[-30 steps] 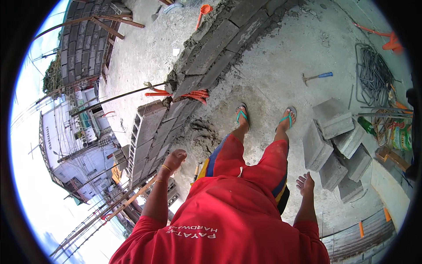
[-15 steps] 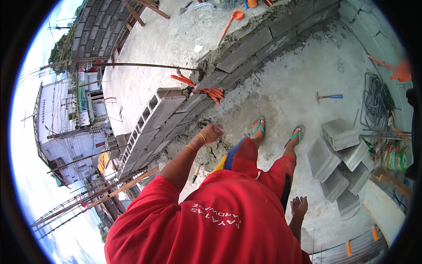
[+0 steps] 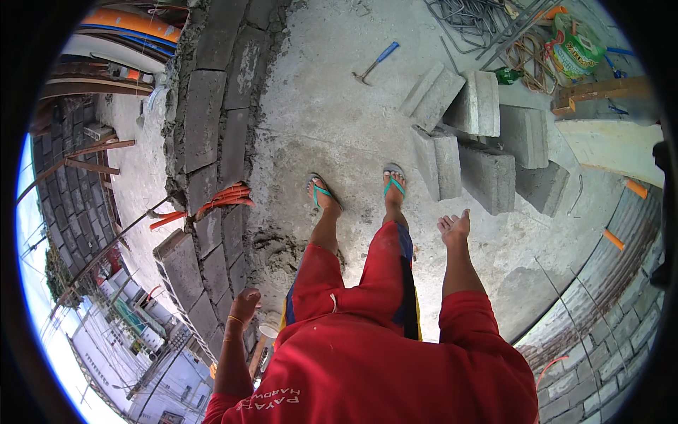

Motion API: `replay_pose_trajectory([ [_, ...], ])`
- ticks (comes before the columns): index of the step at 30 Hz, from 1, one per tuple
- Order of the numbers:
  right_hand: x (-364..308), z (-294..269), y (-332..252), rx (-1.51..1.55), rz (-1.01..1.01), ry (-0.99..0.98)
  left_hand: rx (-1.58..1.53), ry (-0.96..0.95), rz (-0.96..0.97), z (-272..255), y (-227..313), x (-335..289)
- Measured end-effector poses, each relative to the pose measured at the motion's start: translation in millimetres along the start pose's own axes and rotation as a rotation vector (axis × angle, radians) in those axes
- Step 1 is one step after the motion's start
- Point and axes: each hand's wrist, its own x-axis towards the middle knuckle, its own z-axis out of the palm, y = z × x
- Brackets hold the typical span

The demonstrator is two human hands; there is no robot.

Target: The person places hollow concrete blocks onto a wall under construction, aligning them with a guide string. They use a metal rod to tap and adjust the blocks into position and a trowel to apply mortar between the blocks. The person repeatedly picks up blocks, positions them, and secures them with mortar.

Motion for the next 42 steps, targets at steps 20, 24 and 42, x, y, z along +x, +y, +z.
replay_pose_trajectory([
  [20,100,49,-13,0.428,0.072,-0.44,0.14,0.148,-0.023,1,33,-59],
  [24,88,61,-3,0.449,0.048,-0.391,0.232,0.163,0.084,6,19,-59],
  [42,-224,25,56,-0.569,-0.049,-0.211,-0.056,0.053,0.472,41,-27,52],
])
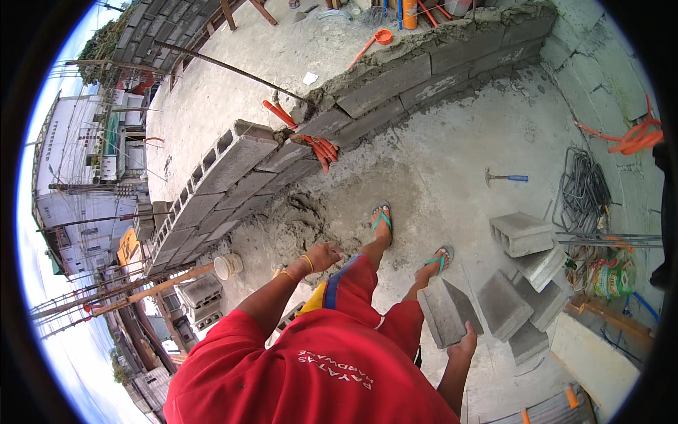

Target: The person places hollow concrete blocks onto a wall under construction, aligning them with a guide string. They use a metal rod to tap and adjust the blocks into position and a trowel to apply mortar between the blocks. The person repeatedly picks up blocks, positions them, and secures them with mortar.

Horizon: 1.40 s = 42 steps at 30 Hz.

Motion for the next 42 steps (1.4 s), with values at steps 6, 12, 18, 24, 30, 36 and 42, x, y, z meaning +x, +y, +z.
replay_pose_trajectory([
  [6,-80,90,7,-0.622,-0.251,-0.028,-0.559,0.044,0.121,-8,29,75],
  [12,-175,216,1,-1.61,-0.725,-0.248,-0.359,0.274,0.405,-72,89,60],
  [18,-315,315,9,-2.6,-0.839,-0.327,0.023,0.61,0.539,-124,142,33],
  [24,-403,404,20,-3.126,-0.873,-0.688,-1.252,0.997,-0.135,-95,55,25],
  [30,-416,452,53,-3.374,-0.745,-0.834,-1.107,0.812,-0.171,-43,-15,36],
  [36,-415,443,35,-3.356,-1.009,-0.944,-0.699,0.161,-0.068,-125,-12,36],
  [42,-412,454,-15,-3.309,-1.13,-1.02,-0.859,-0.114,-0.075,-153,13,44],
])
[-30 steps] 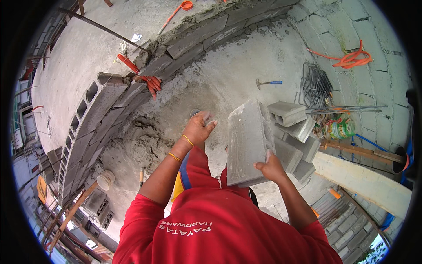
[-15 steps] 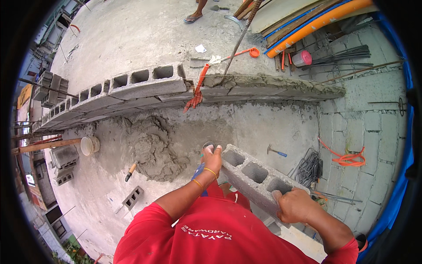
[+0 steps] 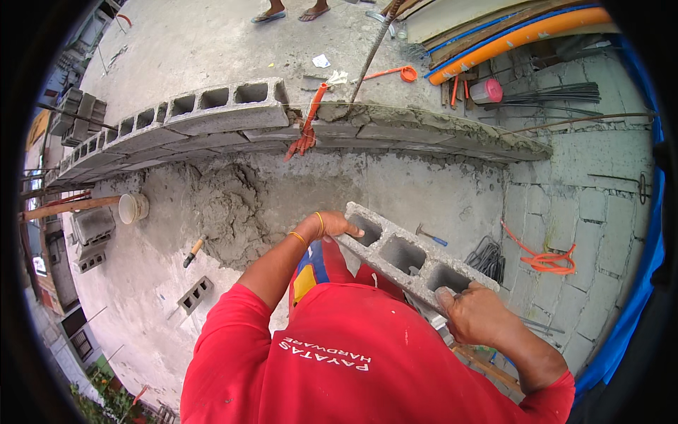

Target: The person places hollow concrete blocks onto a wall under construction, aligning them with a guide string. They use a metal rod to tap and adjust the blocks into position and a trowel to apply mortar between the blocks. The person repeatedly picks up blocks, positions them, and secures them with mortar.

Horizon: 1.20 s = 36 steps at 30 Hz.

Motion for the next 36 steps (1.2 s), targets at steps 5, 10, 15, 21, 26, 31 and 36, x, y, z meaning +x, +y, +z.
replay_pose_trajectory([
  [5,-19,31,60,0.011,-0.072,-0.032,0.222,0.16,0.195,35,15,36],
  [10,-45,43,125,0.028,-0.121,0.021,0.174,0.24,0.085,53,67,27],
  [15,-89,13,158,-0.05,-0.15,0.223,0.432,0.586,0.151,8,171,-75],
  [21,-145,-85,172,-0.226,-0.331,0.806,0.495,1.075,0.483,-37,305,-301],
  [26,-148,-191,174,-0.401,-0.398,1.161,1.327,1.287,0.362,-71,398,-446],
  [31,-117,-271,174,-0.423,-0.256,1.122,1.7,1.389,0.188,-133,417,-460],
  [36,-64,-308,179,-0.371,-0.292,0.954,1.698,1.208,0.228,-215,388,-406],
])
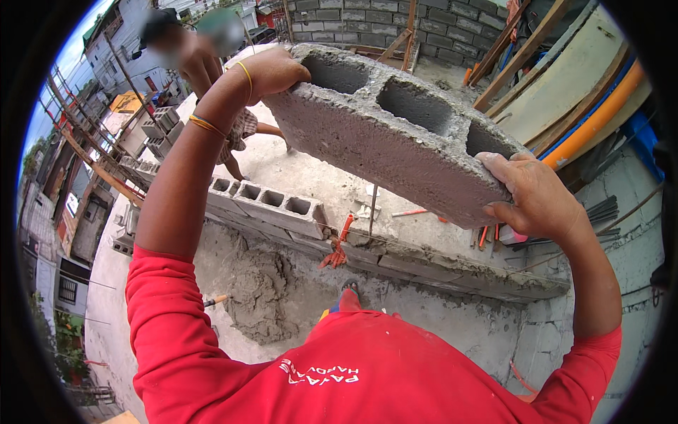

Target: The person places hollow concrete blocks onto a wall under construction, aligning them with a guide string. They use a metal rod to tap and adjust the blocks into position and a trowel to apply mortar between the blocks. The person repeatedly picks up blocks, positions them, and secures them with mortar.

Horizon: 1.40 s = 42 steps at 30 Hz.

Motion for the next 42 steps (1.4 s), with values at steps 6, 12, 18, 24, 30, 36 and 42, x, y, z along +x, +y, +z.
replay_pose_trajectory([
  [6,36,67,6,0.07,0.007,-0.16,-0.337,0.0,-0.025,160,15,33],
  [12,45,159,15,0.132,0.003,-0.255,-0.878,-0.205,-0.302,279,62,60],
  [18,43,231,25,0.189,0.011,-0.216,-1.015,-0.259,-0.397,357,94,70],
  [24,44,283,35,0.233,0.071,-0.234,-1.067,-0.349,-0.596,418,120,65],
  [30,48,314,53,0.264,0.075,-0.254,-1.101,-0.316,-0.581,438,143,56],
  [36,56,318,71,0.229,0.031,-0.338,-0.975,-0.248,-0.414,443,154,42],
  [42,60,324,78,0.219,0.009,-0.315,-1.174,-0.292,-0.815,425,155,47],
])
